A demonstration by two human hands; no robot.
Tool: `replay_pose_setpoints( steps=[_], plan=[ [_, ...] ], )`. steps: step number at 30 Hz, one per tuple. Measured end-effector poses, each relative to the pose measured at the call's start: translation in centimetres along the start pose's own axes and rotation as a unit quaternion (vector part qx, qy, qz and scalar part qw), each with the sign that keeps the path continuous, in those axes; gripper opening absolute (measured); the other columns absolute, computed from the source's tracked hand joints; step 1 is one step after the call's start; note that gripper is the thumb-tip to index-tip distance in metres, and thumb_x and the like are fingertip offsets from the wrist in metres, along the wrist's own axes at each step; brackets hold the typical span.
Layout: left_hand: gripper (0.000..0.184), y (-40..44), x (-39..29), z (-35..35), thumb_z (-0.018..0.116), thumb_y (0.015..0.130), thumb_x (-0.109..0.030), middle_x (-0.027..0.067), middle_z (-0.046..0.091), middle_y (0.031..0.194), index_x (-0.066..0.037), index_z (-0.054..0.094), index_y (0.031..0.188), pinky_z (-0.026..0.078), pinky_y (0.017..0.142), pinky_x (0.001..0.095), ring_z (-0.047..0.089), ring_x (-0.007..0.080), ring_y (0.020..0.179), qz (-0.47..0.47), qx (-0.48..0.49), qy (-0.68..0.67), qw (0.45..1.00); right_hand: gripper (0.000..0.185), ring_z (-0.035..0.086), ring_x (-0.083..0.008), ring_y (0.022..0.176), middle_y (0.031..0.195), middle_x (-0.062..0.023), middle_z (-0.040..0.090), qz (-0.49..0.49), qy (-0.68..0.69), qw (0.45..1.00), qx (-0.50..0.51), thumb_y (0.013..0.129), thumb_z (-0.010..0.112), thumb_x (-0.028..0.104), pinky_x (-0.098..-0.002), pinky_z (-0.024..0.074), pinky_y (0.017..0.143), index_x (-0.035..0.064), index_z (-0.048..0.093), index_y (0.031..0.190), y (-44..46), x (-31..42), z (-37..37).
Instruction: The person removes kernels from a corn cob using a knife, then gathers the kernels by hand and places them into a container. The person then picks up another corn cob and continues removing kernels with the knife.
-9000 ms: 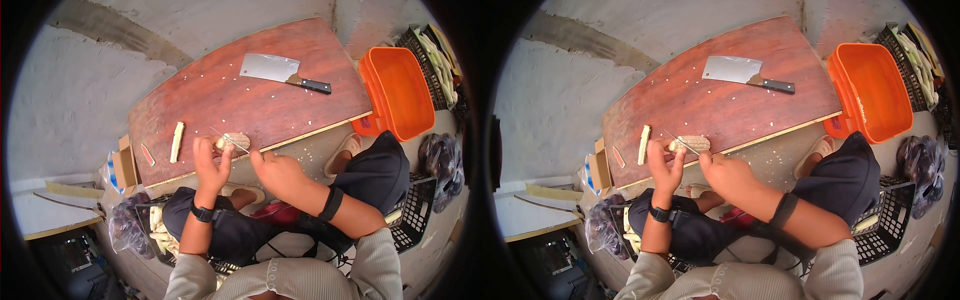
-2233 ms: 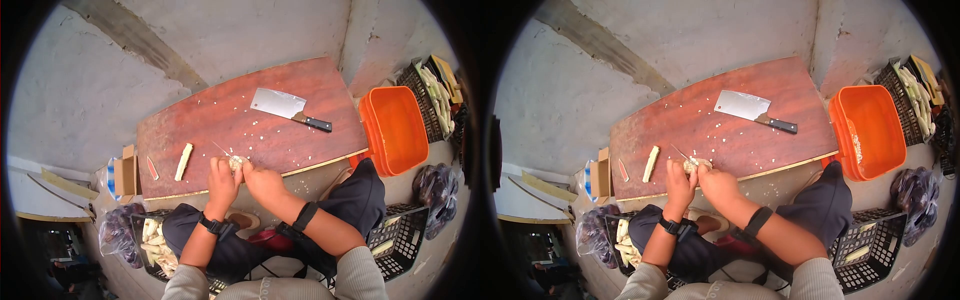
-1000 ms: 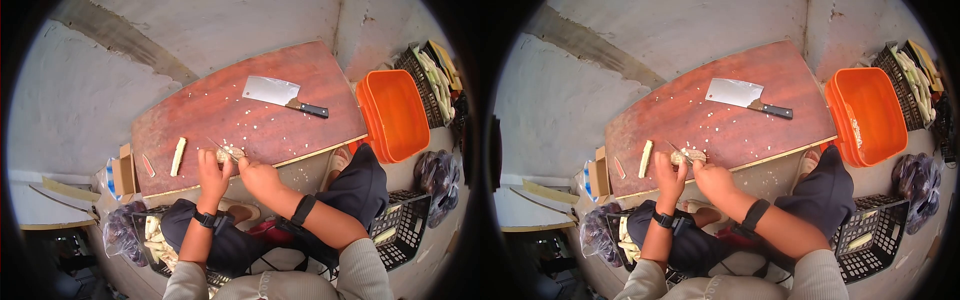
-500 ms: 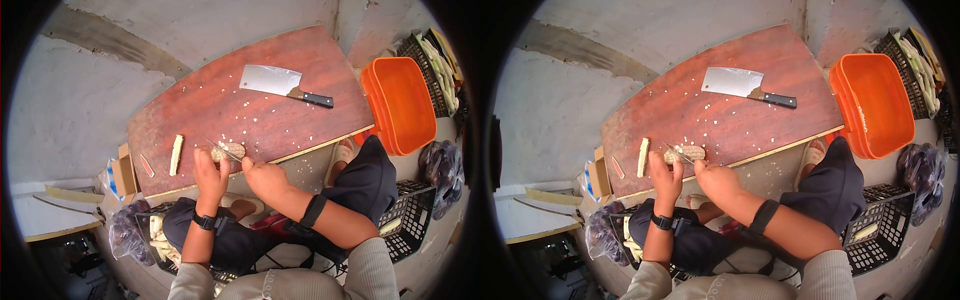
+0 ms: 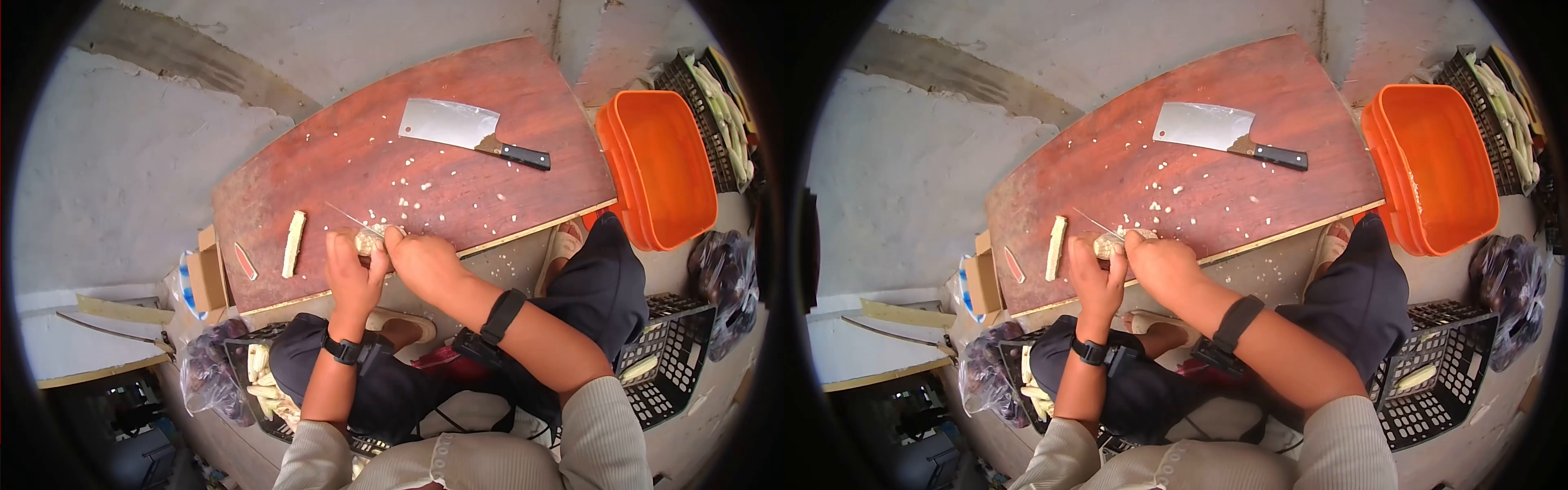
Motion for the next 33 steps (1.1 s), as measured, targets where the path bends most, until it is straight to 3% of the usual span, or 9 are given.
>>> replay_pose_setpoints(
  steps=[6,9,11,14,27,33],
  plan=[
    [0.03,0.2,0.1,0.3,0.069,0.079,-0.016,0.0164,0.05,0.089,0.001,0.051,0.097,0.044,0.063,0.0408,0.052,0.0336,0.076,0.015,-0.038,0.003,0.999,0.01,0.067,-0.0283,0.062,0.067,-0.0122,0.064,-0.013,0.003,0.999,-0.047,0.087,0.05,0.014,-0.0382,0.0533,0.052,0.0041,0.048,0.087,-0.5,0.1,-0.3],
    [0.03,0.1,0.1,0.4,0.068,0.079,-0.016,0.0159,0.05,0.088,0.001,0.051,0.097,0.043,0.064,0.0403,0.052,0.0332,0.076,0.019,-0.058,0.015,0.998,0.011,0.065,-0.0333,0.063,0.07,-0.0177,0.064,0.004,0.024,1.0,-0.016,0.085,0.049,0.011,-0.0424,0.0519,0.052,0.0014,0.046,0.089,-0.7,0.0,-0.2],
    [0.03,0.2,0.8,0.2,0.068,0.08,-0.016,0.0157,0.05,0.088,0.002,0.051,0.097,0.043,0.064,0.04,0.052,0.0327,0.076,0.031,-0.073,0.034,0.996,0.01,0.065,-0.0327,0.061,0.069,-0.017,0.063,0.004,0.015,1.0,-0.015,0.084,0.05,0.01,-0.0416,0.052,0.051,0.0012,0.046,0.088,-1.8,0.0,-0.1],
    [0.029,0.5,2.0,-0.5,0.066,0.08,-0.015,0.0161,0.05,0.088,0.002,0.051,0.098,0.043,0.063,0.0403,0.053,0.0321,0.077,-0.045,-0.057,-0.002,0.997,0.01,0.065,-0.0296,0.059,0.066,-0.0138,0.063,0.009,-0.004,1.0,-0.025,0.082,0.051,0.009,-0.0401,0.0512,0.049,0.0024,0.047,0.087,-4.2,0.0,0.3],
    [0.029,-0.8,0.8,0.0,0.065,0.081,-0.014,0.0191,0.05,0.093,0.002,0.048,0.098,0.044,0.066,0.0416,0.052,0.0356,0.079,0.048,-0.023,-0.006,0.999,0.013,0.066,-0.0263,0.058,0.063,-0.0105,0.062,0.02,-0.047,0.999,0.015,0.078,0.056,0.011,-0.0365,0.051,0.046,0.0029,0.048,0.083,-3.8,0.5,-0.4],
    [0.031,-0.8,0.8,0.2,0.066,0.08,-0.016,0.0197,0.05,0.094,0.001,0.048,0.099,0.045,0.065,0.0425,0.054,0.0362,0.079,0.018,0.008,-0.005,1.0,0.011,0.066,-0.0265,0.058,0.063,-0.011,0.063,0.007,-0.032,0.999,-0.035,0.082,0.054,0.015,-0.0365,0.0513,0.047,0.0053,0.049,0.083,-2.1,0.6,0.1]
  ],
)
Point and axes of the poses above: each hand's wrist, its own y-axis towards the middle knuckle, its own z-axis out of the palm, x = y × z, the point moved 5 cm from there along y, towards the middle knuckle
